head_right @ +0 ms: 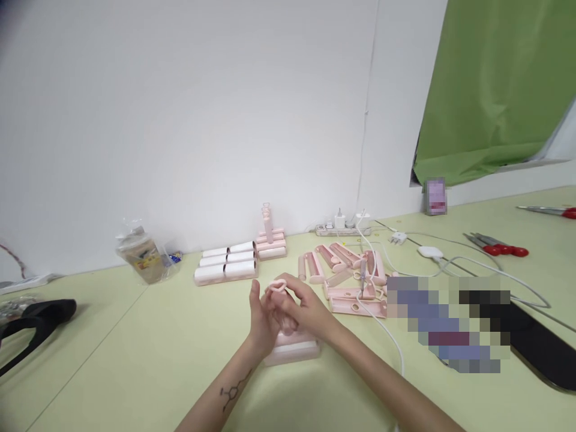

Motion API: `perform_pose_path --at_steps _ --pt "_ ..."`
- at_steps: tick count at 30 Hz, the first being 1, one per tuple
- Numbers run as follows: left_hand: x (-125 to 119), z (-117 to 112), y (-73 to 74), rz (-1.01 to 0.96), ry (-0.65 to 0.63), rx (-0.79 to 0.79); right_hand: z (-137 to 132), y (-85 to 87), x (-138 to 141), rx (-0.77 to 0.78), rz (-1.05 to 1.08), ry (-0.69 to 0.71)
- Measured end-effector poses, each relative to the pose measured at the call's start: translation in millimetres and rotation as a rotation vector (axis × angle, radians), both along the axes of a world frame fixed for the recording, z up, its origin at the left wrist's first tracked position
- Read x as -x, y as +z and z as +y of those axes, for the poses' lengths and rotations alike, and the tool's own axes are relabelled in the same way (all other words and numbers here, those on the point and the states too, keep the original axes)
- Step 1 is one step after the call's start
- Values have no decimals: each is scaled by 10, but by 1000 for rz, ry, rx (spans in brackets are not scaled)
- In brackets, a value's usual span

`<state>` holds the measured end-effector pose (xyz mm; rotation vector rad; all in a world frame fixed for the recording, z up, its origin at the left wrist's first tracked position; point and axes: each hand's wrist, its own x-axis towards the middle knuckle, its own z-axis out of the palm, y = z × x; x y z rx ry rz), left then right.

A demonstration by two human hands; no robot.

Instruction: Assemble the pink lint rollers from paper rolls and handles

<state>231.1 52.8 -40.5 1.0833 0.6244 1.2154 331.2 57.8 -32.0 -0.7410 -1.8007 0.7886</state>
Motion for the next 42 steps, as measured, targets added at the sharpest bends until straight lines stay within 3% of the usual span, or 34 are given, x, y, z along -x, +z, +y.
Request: perform_pose_path --at_steps 3,6,10,13,17,23,26,30,32,36,39,42 --pt "223 66 23 259 59 -192 -4 131 -100 -139 -249 -49" --pt "584 157 -19 488 322 -316 103 283 -138 -101 -267 -106" --pt "1110 201 -255 557 599 -234 562 532 -97 -119 -86 -302" --pt "1328 187 -488 614 639 -169 1031 630 2 -152 -76 -362" --pt "1339 199 -643 648 599 -151 1551 495 178 -176 -140 -398" --pt "1304 212 -641 686 598 -166 1984 107 277 -151 -235 -475" --pt "1321 218 -659 690 616 -151 2013 -8 268 -180 -239 -536" --pt "1316 238 -681 677 625 -140 1838 -82 339 -286 -263 -632" --pt "1307 239 -682 670 627 -141 1714 -113 457 -365 -354 -563" --pt "1304 217 -673 676 623 -150 1549 -229 827 -440 -633 -296" --pt "1311 208 -672 697 613 -156 1503 -333 1060 -397 -765 -256" --pt "1317 223 -681 711 610 -147 1406 -388 1119 -346 -824 -257"
